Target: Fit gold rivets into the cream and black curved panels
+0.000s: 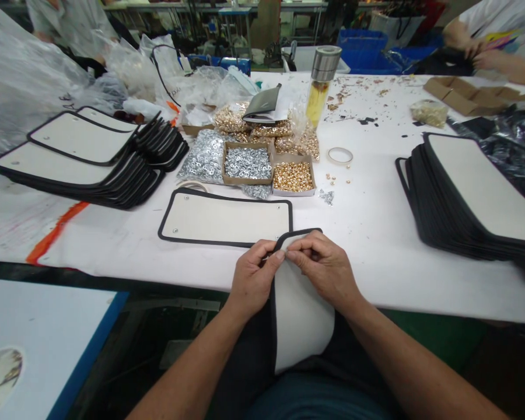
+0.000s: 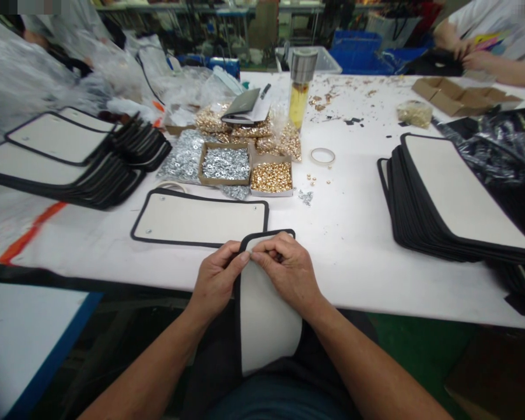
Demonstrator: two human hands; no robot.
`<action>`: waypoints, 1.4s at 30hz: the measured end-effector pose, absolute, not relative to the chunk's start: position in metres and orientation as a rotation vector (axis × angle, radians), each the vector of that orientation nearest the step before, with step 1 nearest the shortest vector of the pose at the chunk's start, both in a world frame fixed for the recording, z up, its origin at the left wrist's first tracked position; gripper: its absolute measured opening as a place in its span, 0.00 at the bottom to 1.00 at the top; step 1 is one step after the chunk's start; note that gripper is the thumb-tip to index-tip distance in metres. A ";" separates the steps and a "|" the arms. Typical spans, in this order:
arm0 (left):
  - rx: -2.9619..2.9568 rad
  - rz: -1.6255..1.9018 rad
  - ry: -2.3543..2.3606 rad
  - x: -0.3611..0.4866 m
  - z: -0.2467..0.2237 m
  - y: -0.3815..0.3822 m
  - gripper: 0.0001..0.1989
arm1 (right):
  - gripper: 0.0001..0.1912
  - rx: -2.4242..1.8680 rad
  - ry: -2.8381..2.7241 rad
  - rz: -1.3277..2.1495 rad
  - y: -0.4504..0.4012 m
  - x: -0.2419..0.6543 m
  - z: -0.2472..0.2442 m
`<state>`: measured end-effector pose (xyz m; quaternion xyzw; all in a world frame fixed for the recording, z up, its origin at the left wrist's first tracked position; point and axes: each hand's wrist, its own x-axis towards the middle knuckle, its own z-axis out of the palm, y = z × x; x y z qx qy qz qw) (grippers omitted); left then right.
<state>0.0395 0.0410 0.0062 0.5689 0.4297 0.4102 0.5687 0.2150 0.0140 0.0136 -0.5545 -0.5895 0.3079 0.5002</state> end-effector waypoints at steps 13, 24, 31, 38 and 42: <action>1.437 1.062 1.142 0.045 0.001 0.034 0.10 | 0.07 -1.355 -1.812 0.573 0.026 0.233 0.020; 1.468 1.192 1.218 0.048 -0.002 0.027 0.06 | 0.05 -1.333 -1.897 0.467 0.022 0.230 0.021; 1.583 1.221 1.199 0.047 -0.005 0.024 0.04 | 0.07 -1.357 -1.912 0.455 0.018 0.230 0.018; 1.675 1.215 1.162 0.047 -0.005 0.022 0.04 | 0.07 -1.295 -1.997 0.393 0.016 0.240 0.018; 1.749 1.153 1.117 0.042 -0.001 0.025 0.06 | 0.09 -1.262 -2.109 0.268 0.012 0.244 0.017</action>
